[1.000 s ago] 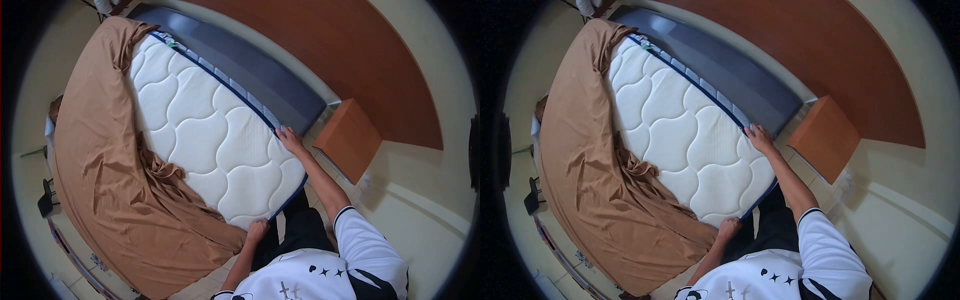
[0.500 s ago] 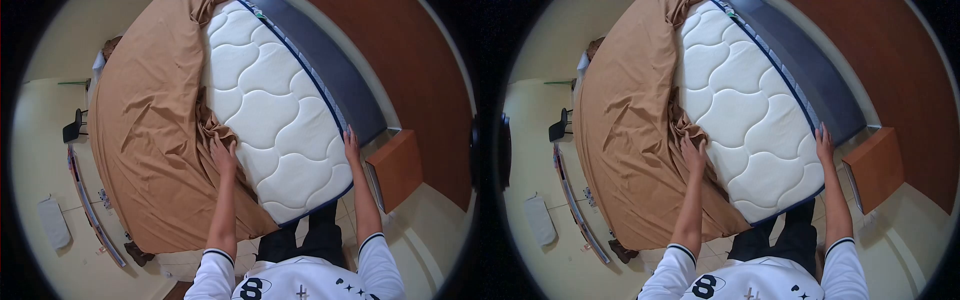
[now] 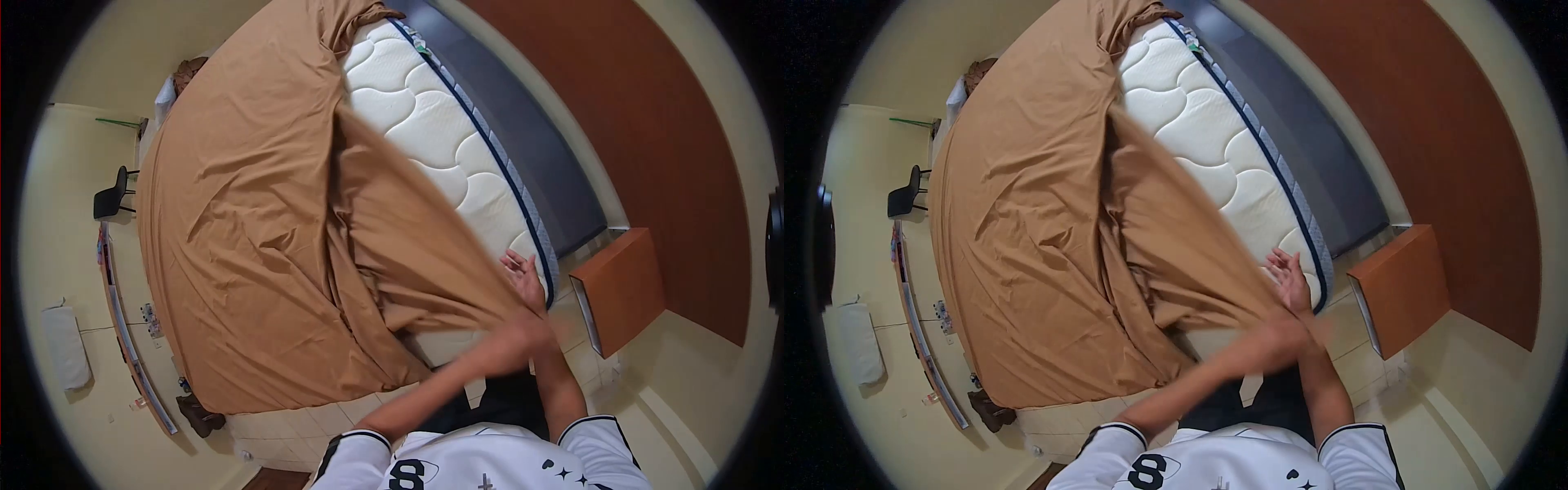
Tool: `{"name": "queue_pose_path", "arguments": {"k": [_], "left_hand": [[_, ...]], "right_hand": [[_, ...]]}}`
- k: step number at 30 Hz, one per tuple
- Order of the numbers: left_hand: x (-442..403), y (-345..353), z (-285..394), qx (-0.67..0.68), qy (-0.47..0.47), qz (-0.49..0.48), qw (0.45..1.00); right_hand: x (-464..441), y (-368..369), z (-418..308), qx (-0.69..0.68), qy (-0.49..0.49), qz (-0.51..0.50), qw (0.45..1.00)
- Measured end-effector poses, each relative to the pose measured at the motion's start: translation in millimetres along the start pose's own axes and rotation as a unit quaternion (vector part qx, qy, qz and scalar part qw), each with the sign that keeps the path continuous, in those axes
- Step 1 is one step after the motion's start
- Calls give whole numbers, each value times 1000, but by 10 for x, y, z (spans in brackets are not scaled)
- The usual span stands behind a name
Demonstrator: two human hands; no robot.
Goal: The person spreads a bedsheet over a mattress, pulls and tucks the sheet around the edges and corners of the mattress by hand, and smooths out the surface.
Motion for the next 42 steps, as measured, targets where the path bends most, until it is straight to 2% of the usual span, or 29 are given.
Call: {"name": "queue_pose_path", "arguments": {"k": [1,2,3,4,10,12,13,15,17,19,20,21,22,23,24,25,27,28,30,32,34,36,37,38,40,42], "left_hand": [[-113,182,308,58,33,-26,997],[-187,417,535,122,57,-64,989],[-285,521,804,228,56,-103,967],[-346,664,984,256,69,-146,953],[-424,1265,1097,299,34,-160,940],[-436,1426,1011,271,-22,-200,941],[-477,1418,981,269,-21,-196,943],[-487,1284,886,123,-35,10,992],[-209,1324,379,-117,-120,148,975],[26,1056,96,-251,-284,201,903],[303,1234,-202,-302,-405,195,841],[511,1316,-453,-331,-456,129,816],[572,1317,-547,-378,-445,121,803],[738,1412,-770,-418,-443,74,789],[853,1499,-928,-458,-439,25,773],[882,1486,-932,-456,-441,29,773],[889,1566,-958,-380,-381,-89,838],[918,1656,-907,-378,-384,-87,838],[964,1912,-776,-221,-354,-95,904],[991,2323,-603,-190,-219,-13,957],[877,2690,-384,-160,-211,-110,958],[745,2904,-34,-192,-145,-28,970],[653,3012,3,-185,-158,-89,966],[606,3075,62,-182,-158,-83,967],[464,3012,253,-133,-192,-64,970],[447,3070,283,-139,-187,-45,971]], "right_hand": [[11,28,-148,-145,74,-108,981],[52,50,-293,-283,145,-213,924],[89,-52,-386,-228,202,-235,923],[133,-76,-519,-225,201,-238,923],[362,-323,-1271,-280,177,-240,912],[255,-695,-1350,-43,48,-237,969],[253,-814,-1478,-41,48,-241,969],[254,-1152,-1750,25,56,-65,996],[145,-1833,-1930,25,-6,90,996],[259,-2092,-2279,-50,-33,182,981],[265,-2233,-2350,-44,-33,180,982],[276,-2383,-2405,-69,-23,168,983],[287,-2554,-2462,-93,-11,155,983],[210,-2789,-2392,-127,19,122,984],[218,-2850,-2406,-123,20,119,985],[228,-2898,-2439,-111,2,116,987],[234,-2972,-2538,-91,-13,110,990],[246,-3006,-2566,-80,-20,149,985],[217,-3005,-2588,-74,-32,183,980],[199,-2984,-2647,12,-115,215,970],[87,-3097,-2597,7,-145,195,970],[-3,-3250,-2528,9,-174,176,969],[-57,-3299,-2522,12,-181,215,960],[-103,-3347,-2526,15,-189,253,949],[-137,-3278,-2604,20,-209,243,947],[-116,-3104,-2741,123,-277,271,914]]}}
Point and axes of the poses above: each hand's wrist, its own x-axis away from the middle knuckle, its own y-axis out of the palm, z = x × y, the point moved 2 cm from there along -x, towards the middle knuckle, and after that the axes turned 3 degrees about -y, right-handed, at the moved point
